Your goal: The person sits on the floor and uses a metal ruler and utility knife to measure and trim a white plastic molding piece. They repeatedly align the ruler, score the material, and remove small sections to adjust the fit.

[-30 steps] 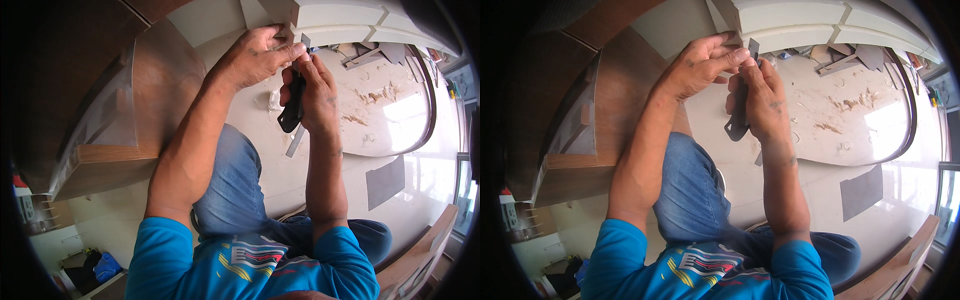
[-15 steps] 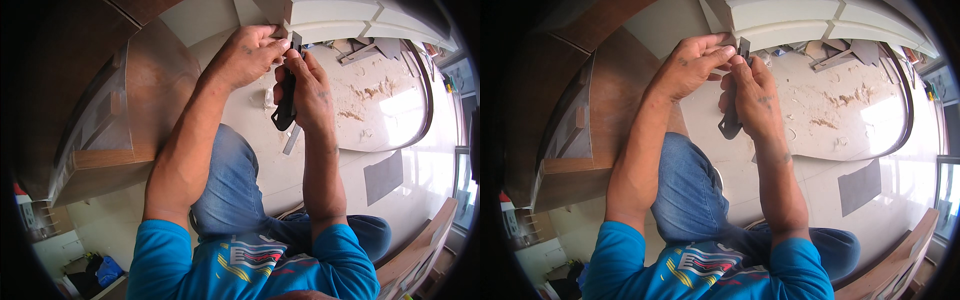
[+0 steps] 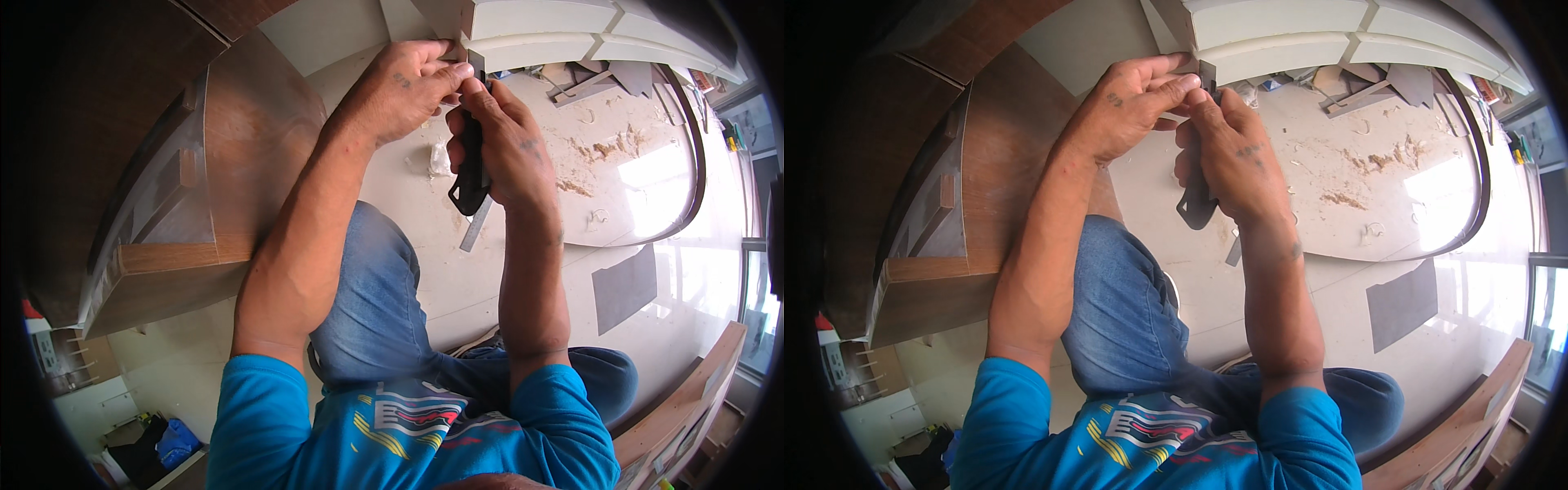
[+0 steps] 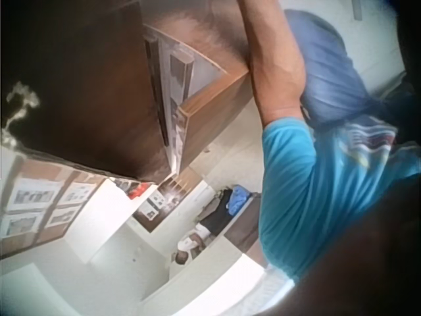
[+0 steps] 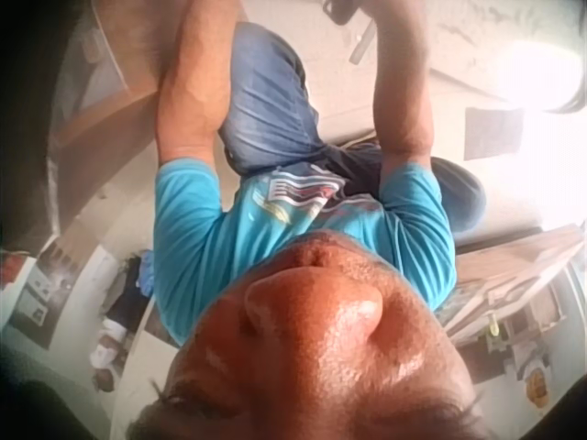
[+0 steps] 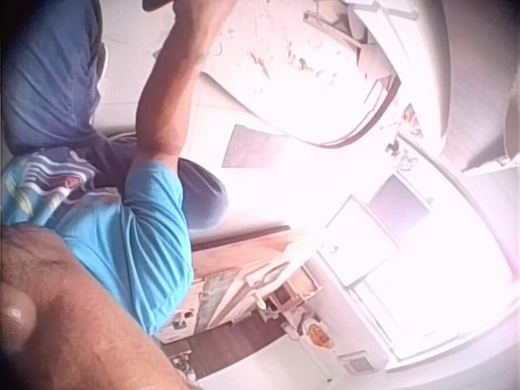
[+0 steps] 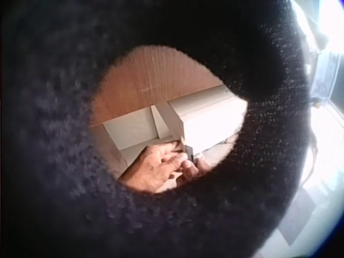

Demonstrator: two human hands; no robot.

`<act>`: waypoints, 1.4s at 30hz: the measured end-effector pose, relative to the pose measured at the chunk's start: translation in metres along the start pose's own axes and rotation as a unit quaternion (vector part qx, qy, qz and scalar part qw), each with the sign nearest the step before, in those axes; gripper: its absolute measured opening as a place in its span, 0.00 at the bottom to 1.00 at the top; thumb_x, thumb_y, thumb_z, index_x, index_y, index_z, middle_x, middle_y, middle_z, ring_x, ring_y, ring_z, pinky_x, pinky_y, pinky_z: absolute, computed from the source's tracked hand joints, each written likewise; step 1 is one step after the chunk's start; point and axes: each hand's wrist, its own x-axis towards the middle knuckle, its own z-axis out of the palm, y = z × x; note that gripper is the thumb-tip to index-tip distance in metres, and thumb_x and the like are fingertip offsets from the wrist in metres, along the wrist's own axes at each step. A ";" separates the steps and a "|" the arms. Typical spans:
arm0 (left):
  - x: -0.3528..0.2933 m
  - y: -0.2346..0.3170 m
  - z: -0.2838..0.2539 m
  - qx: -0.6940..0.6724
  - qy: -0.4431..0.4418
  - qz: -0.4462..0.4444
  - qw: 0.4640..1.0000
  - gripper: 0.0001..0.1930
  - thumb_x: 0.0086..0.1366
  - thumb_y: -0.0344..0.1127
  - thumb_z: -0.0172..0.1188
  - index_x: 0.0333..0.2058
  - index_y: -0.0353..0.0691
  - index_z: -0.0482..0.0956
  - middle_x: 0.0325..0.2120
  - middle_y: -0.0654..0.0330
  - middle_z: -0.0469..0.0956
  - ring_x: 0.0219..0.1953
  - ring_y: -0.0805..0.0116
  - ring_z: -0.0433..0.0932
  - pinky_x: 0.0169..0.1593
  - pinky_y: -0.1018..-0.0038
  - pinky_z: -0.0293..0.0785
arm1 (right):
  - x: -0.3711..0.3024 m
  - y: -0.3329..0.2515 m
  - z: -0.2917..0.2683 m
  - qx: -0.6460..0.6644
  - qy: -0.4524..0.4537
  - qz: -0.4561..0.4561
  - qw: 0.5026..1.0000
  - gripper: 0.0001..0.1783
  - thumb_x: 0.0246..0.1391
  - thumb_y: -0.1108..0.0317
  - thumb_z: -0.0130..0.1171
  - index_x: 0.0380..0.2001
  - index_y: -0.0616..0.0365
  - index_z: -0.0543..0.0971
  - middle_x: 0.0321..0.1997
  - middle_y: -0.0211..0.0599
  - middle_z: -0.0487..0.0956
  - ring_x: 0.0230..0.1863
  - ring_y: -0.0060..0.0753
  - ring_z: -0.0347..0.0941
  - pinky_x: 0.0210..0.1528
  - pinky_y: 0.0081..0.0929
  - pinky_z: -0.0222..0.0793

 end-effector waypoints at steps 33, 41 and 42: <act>0.001 -0.002 0.001 -0.033 -0.057 0.023 0.998 0.36 0.74 0.49 0.67 0.66 0.22 0.70 0.41 0.51 0.86 0.33 0.74 0.82 0.39 0.75 0.81 | 0.001 0.007 0.011 0.093 -0.020 -0.043 0.994 0.18 0.76 0.54 0.48 0.43 0.61 0.72 0.33 0.36 0.77 0.23 0.25 0.75 0.24 0.28 0.76; 0.001 -0.003 0.001 -0.010 -0.029 0.049 0.998 0.41 0.74 0.49 0.66 0.69 0.16 0.62 0.40 0.51 0.86 0.30 0.76 0.81 0.37 0.76 0.79 | 0.001 0.004 0.014 0.079 -0.015 -0.017 0.997 0.19 0.76 0.54 0.48 0.40 0.60 0.72 0.27 0.35 0.75 0.21 0.26 0.75 0.23 0.28 0.74; 0.000 -0.002 0.001 -0.018 -0.036 0.041 0.998 0.41 0.74 0.49 0.66 0.69 0.17 0.64 0.39 0.52 0.86 0.29 0.76 0.80 0.37 0.76 0.79 | 0.001 0.005 0.015 0.085 -0.013 -0.023 0.996 0.19 0.76 0.54 0.48 0.40 0.60 0.71 0.26 0.35 0.75 0.21 0.26 0.75 0.23 0.28 0.74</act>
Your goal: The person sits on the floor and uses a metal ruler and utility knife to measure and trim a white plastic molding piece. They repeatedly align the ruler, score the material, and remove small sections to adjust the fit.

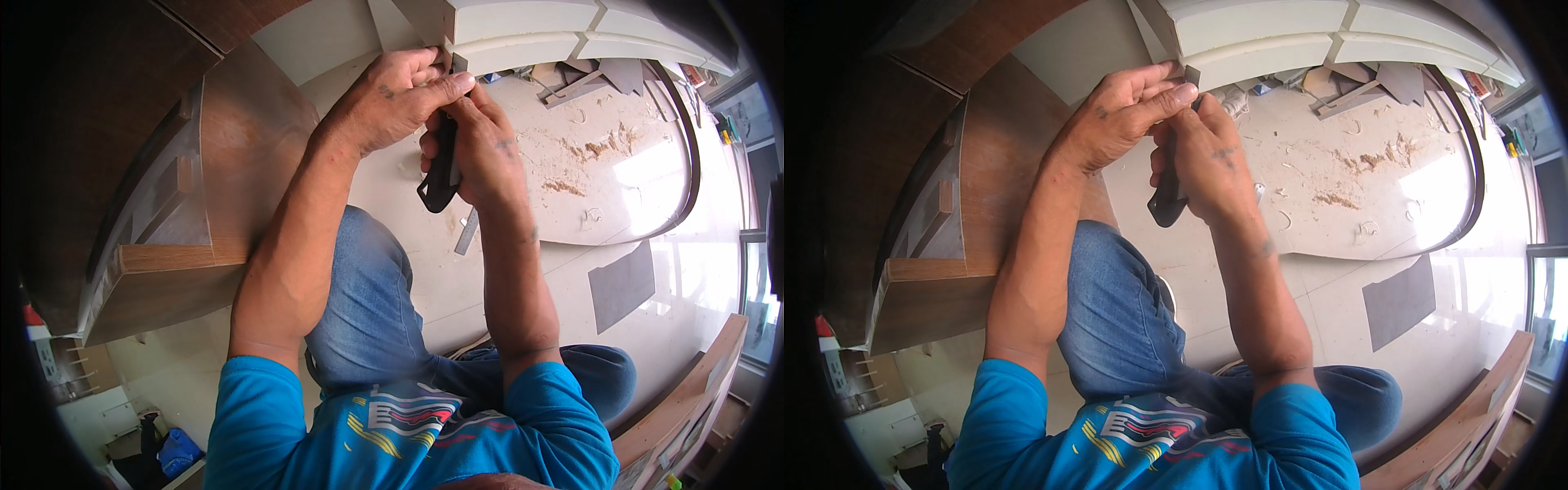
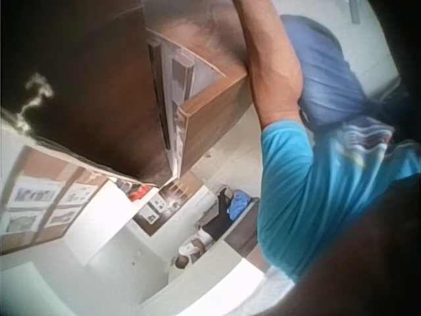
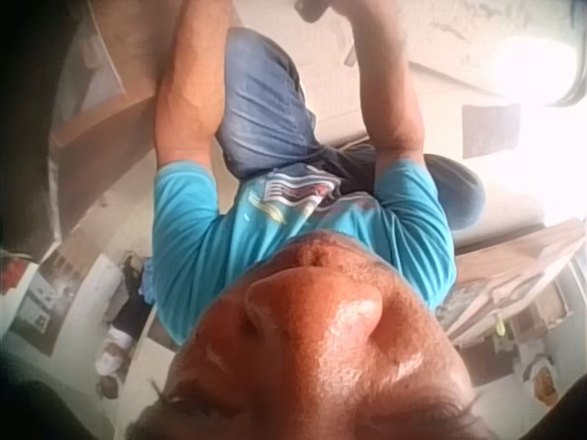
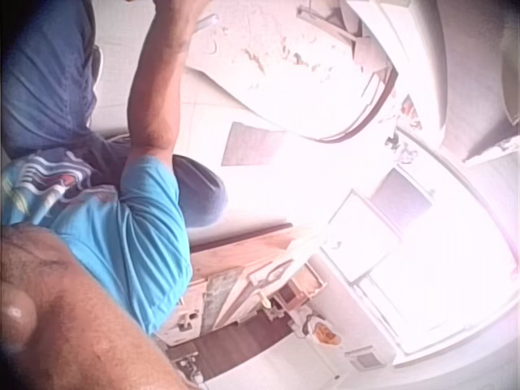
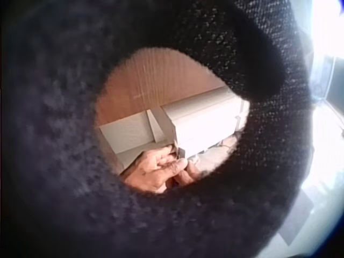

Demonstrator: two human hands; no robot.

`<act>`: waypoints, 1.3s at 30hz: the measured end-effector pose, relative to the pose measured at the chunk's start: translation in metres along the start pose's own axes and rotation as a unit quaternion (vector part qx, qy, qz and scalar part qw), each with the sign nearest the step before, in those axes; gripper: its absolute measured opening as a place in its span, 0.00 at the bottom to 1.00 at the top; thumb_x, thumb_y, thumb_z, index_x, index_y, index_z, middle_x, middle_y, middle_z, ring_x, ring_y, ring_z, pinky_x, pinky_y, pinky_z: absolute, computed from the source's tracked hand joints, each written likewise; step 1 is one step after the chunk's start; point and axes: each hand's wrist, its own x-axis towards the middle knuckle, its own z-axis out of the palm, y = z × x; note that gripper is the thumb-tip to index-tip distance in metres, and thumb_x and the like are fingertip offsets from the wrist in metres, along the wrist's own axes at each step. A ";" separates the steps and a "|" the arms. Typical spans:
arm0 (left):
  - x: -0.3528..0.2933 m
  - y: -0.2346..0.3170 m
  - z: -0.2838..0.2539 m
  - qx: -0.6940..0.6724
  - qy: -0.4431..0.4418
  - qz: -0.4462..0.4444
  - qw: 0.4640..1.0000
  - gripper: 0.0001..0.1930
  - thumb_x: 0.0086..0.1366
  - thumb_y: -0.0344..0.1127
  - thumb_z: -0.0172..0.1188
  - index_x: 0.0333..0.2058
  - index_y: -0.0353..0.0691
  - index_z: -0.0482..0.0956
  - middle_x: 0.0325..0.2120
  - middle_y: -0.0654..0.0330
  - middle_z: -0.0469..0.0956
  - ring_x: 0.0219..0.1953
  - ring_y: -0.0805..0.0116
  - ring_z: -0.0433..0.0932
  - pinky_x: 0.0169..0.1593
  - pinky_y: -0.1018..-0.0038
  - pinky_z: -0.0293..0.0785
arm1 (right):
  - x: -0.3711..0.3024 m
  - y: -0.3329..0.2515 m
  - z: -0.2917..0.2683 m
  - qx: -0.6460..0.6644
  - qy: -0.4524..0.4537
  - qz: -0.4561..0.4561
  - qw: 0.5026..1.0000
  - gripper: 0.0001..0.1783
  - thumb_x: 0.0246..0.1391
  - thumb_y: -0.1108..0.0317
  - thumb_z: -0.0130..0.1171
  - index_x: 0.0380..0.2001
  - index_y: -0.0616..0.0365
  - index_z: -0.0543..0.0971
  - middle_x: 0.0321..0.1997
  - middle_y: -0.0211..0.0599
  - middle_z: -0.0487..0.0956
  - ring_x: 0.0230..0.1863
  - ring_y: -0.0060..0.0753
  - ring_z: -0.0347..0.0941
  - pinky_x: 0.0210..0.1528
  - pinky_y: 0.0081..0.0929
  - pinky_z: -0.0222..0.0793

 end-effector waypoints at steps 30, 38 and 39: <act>0.026 -0.014 0.003 -0.085 0.128 -0.148 0.977 0.23 0.69 0.55 0.70 0.48 0.41 0.82 0.44 0.62 0.82 0.43 0.69 0.81 0.47 0.69 0.84 | 0.016 -0.016 -0.059 0.251 0.255 -0.161 0.920 0.10 0.68 0.64 0.58 0.45 0.55 0.71 0.31 0.32 0.73 0.21 0.29 0.71 0.25 0.30 0.72; 0.015 -0.026 -0.010 0.032 0.131 -0.115 0.984 0.16 0.71 0.48 0.70 0.47 0.43 0.83 0.43 0.64 0.83 0.41 0.73 0.81 0.44 0.71 0.84 | 0.026 0.000 -0.080 0.213 0.254 -0.182 0.926 0.14 0.72 0.59 0.53 0.43 0.60 0.75 0.30 0.33 0.75 0.21 0.27 0.72 0.26 0.28 0.70; 0.015 -0.026 -0.011 0.029 0.157 -0.099 0.982 0.16 0.71 0.48 0.70 0.47 0.43 0.83 0.43 0.64 0.82 0.40 0.73 0.81 0.44 0.71 0.84 | 0.028 0.004 -0.081 0.215 0.251 -0.176 0.927 0.15 0.73 0.58 0.52 0.43 0.61 0.76 0.29 0.34 0.75 0.21 0.27 0.73 0.26 0.28 0.70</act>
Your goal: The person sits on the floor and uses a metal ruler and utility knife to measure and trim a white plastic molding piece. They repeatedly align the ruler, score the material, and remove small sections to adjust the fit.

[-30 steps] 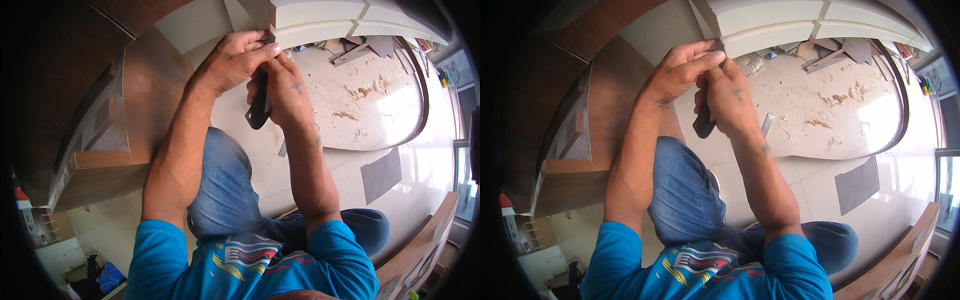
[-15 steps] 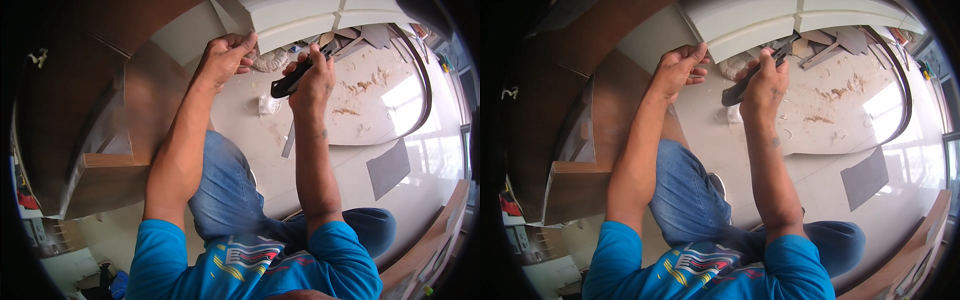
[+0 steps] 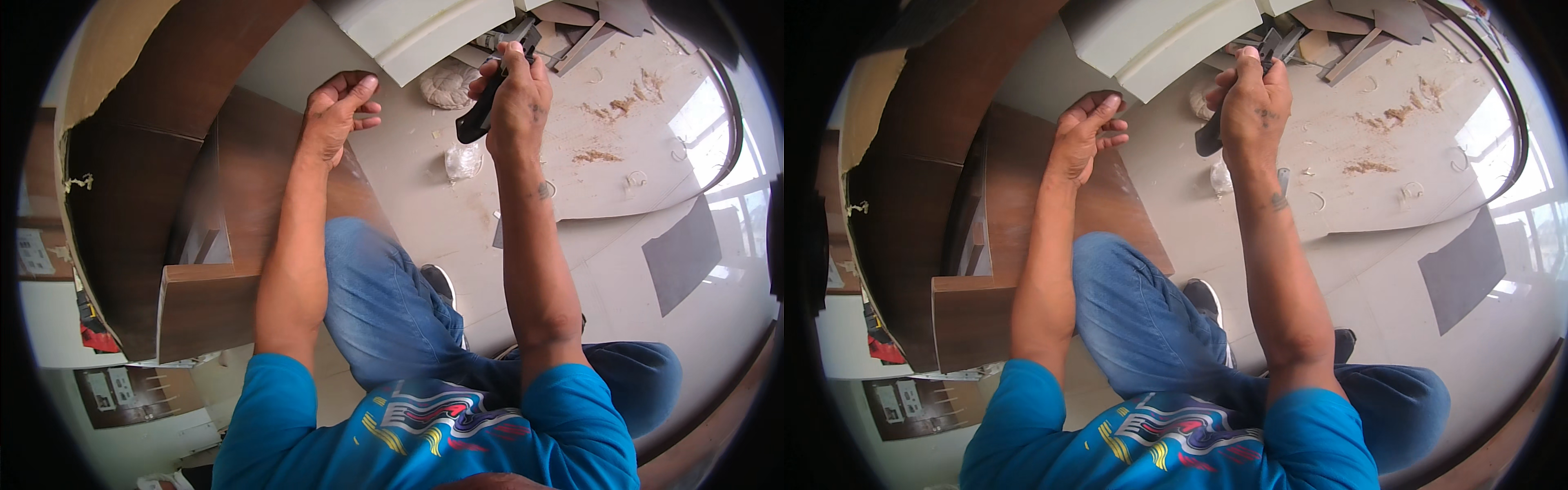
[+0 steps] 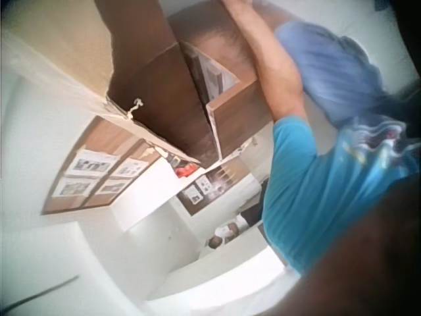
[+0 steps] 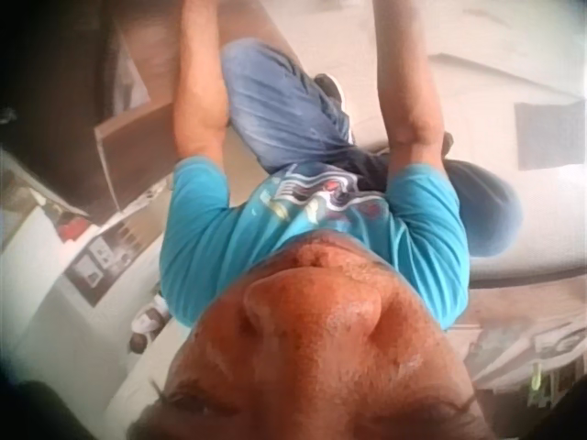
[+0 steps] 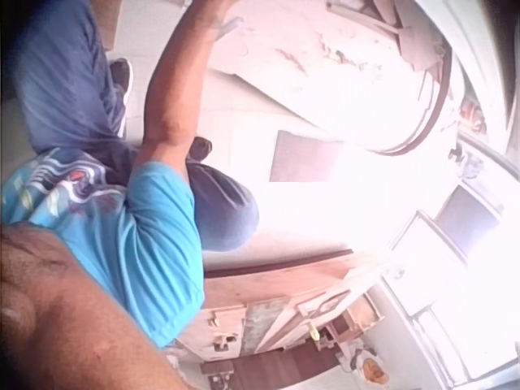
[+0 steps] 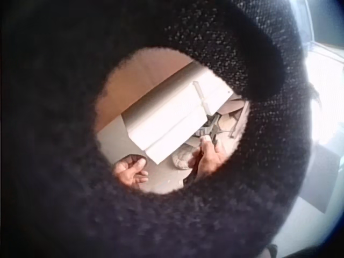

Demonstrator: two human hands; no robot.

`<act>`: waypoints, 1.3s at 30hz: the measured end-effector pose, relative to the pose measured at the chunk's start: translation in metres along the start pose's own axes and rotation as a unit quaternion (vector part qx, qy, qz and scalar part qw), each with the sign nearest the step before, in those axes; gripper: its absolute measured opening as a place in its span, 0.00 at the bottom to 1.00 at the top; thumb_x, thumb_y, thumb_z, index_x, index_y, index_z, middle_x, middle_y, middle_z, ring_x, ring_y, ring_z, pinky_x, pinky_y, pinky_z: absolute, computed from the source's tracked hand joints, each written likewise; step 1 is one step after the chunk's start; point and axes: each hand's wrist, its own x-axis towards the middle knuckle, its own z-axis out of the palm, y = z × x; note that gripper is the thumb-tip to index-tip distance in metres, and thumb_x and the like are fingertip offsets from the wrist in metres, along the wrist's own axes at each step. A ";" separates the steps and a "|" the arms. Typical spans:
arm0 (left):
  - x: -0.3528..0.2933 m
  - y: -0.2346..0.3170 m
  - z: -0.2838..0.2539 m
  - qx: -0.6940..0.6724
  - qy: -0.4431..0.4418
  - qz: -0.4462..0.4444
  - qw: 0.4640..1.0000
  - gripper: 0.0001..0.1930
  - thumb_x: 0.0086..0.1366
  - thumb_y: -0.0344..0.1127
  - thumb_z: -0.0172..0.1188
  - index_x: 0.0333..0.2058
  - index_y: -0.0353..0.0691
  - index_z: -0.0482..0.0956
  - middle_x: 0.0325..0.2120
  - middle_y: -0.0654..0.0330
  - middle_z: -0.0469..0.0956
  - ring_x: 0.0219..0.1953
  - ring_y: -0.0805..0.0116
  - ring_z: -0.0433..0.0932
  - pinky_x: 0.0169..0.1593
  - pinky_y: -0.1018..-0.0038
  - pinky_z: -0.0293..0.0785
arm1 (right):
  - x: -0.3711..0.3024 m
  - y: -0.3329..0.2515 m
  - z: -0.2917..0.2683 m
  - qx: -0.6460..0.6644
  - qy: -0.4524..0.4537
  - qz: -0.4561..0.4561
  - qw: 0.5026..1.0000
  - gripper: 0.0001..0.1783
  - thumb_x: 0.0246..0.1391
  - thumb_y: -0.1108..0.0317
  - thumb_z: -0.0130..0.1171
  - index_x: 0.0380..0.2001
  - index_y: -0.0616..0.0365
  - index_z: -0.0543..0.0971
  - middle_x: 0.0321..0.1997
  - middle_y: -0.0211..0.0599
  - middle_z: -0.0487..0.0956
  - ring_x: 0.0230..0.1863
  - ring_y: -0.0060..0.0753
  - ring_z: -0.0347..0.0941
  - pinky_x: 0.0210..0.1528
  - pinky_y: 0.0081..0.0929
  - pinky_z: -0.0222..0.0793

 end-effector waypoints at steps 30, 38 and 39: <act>0.005 0.013 0.028 0.064 0.032 0.102 0.992 0.24 0.70 0.53 0.70 0.43 0.33 0.82 0.37 0.57 0.84 0.33 0.72 0.84 0.34 0.76 0.84 | 0.045 0.048 -0.059 0.055 0.021 0.060 0.996 0.13 0.58 0.66 0.71 0.38 0.60 0.77 0.26 0.32 0.76 0.21 0.25 0.71 0.25 0.26 0.71; 0.003 -0.003 0.032 0.164 -0.003 0.034 0.986 0.23 0.69 0.54 0.71 0.42 0.36 0.86 0.36 0.60 0.86 0.30 0.75 0.83 0.34 0.76 0.83 | 0.040 0.068 -0.057 0.069 0.044 0.164 0.983 0.11 0.62 0.67 0.65 0.39 0.58 0.72 0.31 0.35 0.75 0.23 0.28 0.72 0.27 0.30 0.73; 0.006 -0.002 0.034 0.176 0.006 0.051 0.983 0.22 0.68 0.53 0.72 0.41 0.36 0.86 0.35 0.60 0.86 0.30 0.75 0.83 0.34 0.76 0.83 | 0.039 0.071 -0.055 0.064 0.046 0.167 0.983 0.12 0.63 0.67 0.64 0.40 0.59 0.72 0.31 0.35 0.75 0.23 0.29 0.72 0.28 0.30 0.73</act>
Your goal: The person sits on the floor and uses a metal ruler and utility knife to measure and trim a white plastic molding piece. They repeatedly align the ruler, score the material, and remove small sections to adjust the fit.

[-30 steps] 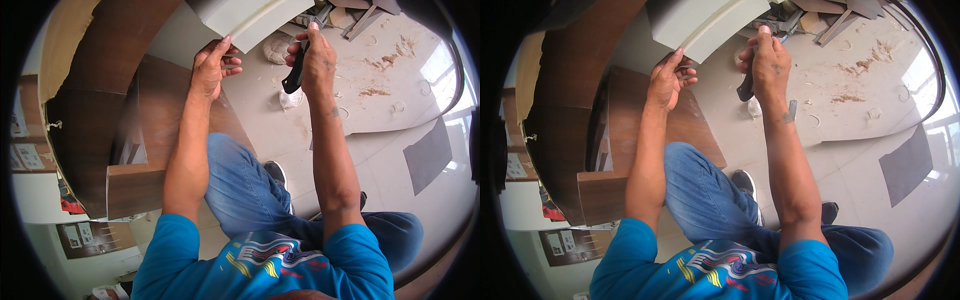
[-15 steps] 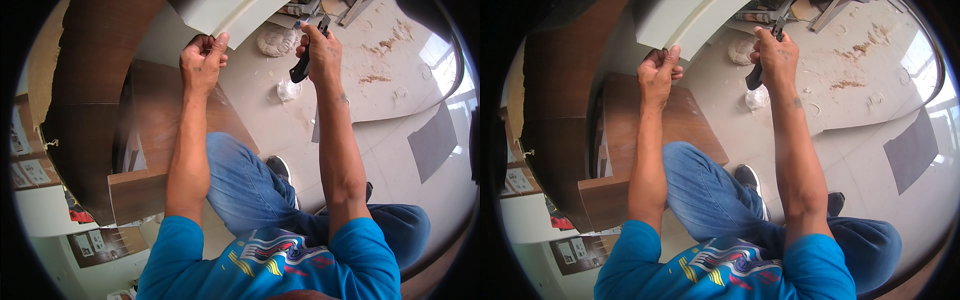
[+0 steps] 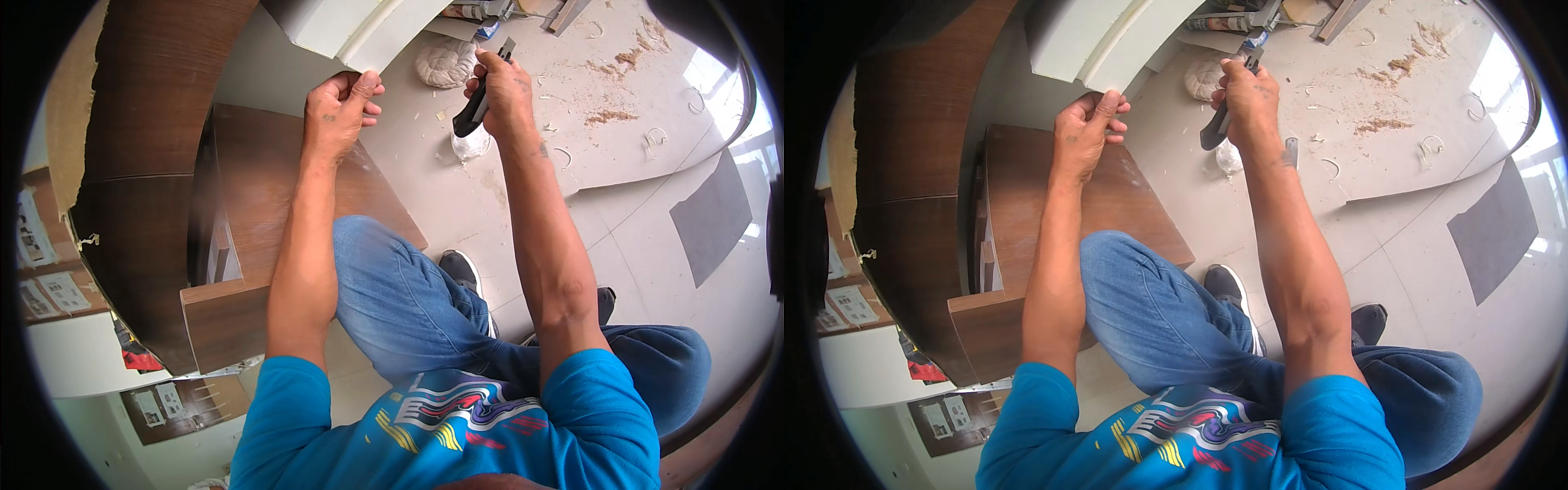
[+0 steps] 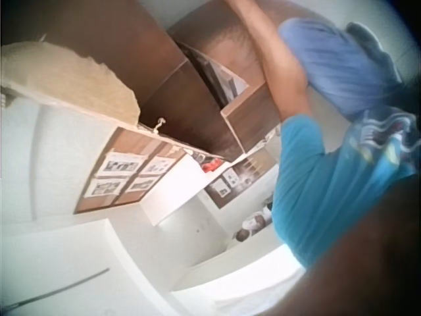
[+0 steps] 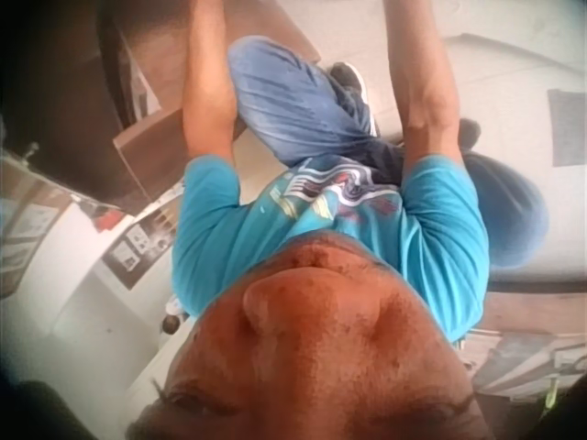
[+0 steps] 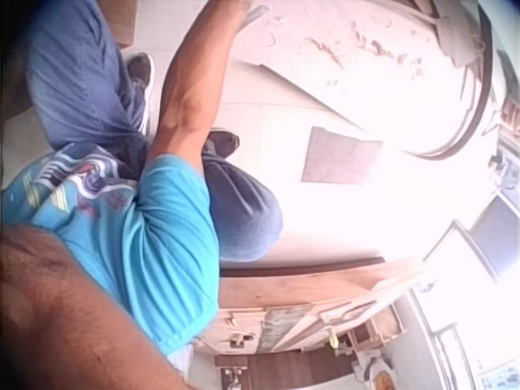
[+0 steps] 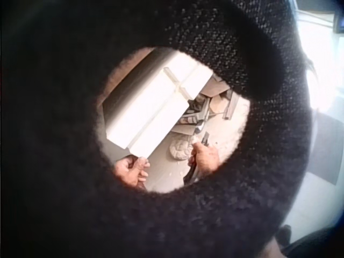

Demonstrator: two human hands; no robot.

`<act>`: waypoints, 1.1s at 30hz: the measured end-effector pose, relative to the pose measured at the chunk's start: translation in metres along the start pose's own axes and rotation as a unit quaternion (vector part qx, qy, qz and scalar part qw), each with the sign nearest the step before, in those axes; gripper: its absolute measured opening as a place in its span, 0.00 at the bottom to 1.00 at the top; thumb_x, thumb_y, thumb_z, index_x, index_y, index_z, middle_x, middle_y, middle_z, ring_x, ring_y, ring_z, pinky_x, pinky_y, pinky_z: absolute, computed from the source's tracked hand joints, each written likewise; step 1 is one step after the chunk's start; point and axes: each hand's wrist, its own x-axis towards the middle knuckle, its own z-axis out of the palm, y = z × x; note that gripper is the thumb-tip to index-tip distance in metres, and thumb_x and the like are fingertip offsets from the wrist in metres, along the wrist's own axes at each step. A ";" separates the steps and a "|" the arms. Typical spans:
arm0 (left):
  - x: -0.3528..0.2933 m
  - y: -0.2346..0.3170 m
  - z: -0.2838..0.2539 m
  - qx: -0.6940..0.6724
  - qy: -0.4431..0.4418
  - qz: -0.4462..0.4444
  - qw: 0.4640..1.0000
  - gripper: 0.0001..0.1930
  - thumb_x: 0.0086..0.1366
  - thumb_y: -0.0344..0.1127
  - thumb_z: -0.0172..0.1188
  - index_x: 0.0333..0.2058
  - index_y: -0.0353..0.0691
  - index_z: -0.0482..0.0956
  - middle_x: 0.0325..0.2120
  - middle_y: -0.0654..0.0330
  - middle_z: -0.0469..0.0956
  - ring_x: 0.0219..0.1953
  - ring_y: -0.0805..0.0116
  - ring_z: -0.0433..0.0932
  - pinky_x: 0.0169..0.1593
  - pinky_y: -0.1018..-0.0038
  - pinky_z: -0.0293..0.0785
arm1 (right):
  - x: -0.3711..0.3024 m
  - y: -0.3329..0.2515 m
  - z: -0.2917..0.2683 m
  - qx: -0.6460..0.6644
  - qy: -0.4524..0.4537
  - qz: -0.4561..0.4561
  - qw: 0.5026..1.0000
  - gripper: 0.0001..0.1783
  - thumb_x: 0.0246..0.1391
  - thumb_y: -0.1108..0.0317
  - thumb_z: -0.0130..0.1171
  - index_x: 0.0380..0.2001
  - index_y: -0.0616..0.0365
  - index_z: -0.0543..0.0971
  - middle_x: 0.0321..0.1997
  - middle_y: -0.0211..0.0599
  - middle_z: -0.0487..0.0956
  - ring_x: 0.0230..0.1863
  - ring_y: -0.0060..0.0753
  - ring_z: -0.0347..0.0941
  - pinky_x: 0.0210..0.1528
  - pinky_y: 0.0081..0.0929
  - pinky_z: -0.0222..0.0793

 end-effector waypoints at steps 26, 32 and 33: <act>-0.003 -0.006 -0.002 -0.177 -0.041 -0.101 0.978 0.13 0.70 0.43 0.69 0.43 0.40 0.85 0.37 0.62 0.86 0.35 0.76 0.82 0.41 0.76 0.83 | -0.005 0.042 0.000 -0.162 -0.163 -0.097 0.968 0.14 0.68 0.56 0.67 0.41 0.55 0.80 0.31 0.25 0.77 0.30 0.18 0.71 0.34 0.19 0.68; -0.002 -0.011 -0.015 -0.172 -0.015 -0.172 0.970 0.14 0.70 0.45 0.67 0.45 0.41 0.83 0.41 0.60 0.84 0.37 0.75 0.82 0.41 0.74 0.83 | 0.002 0.041 -0.007 -0.128 -0.147 -0.099 0.976 0.14 0.67 0.58 0.68 0.42 0.56 0.79 0.29 0.26 0.77 0.28 0.20 0.72 0.33 0.20 0.68; -0.002 -0.010 -0.015 -0.173 -0.037 -0.175 0.969 0.14 0.70 0.45 0.67 0.45 0.41 0.83 0.41 0.60 0.84 0.37 0.74 0.82 0.41 0.73 0.84 | 0.003 0.039 -0.008 -0.125 -0.143 -0.097 0.977 0.14 0.67 0.58 0.68 0.42 0.56 0.79 0.29 0.26 0.77 0.28 0.20 0.72 0.33 0.20 0.68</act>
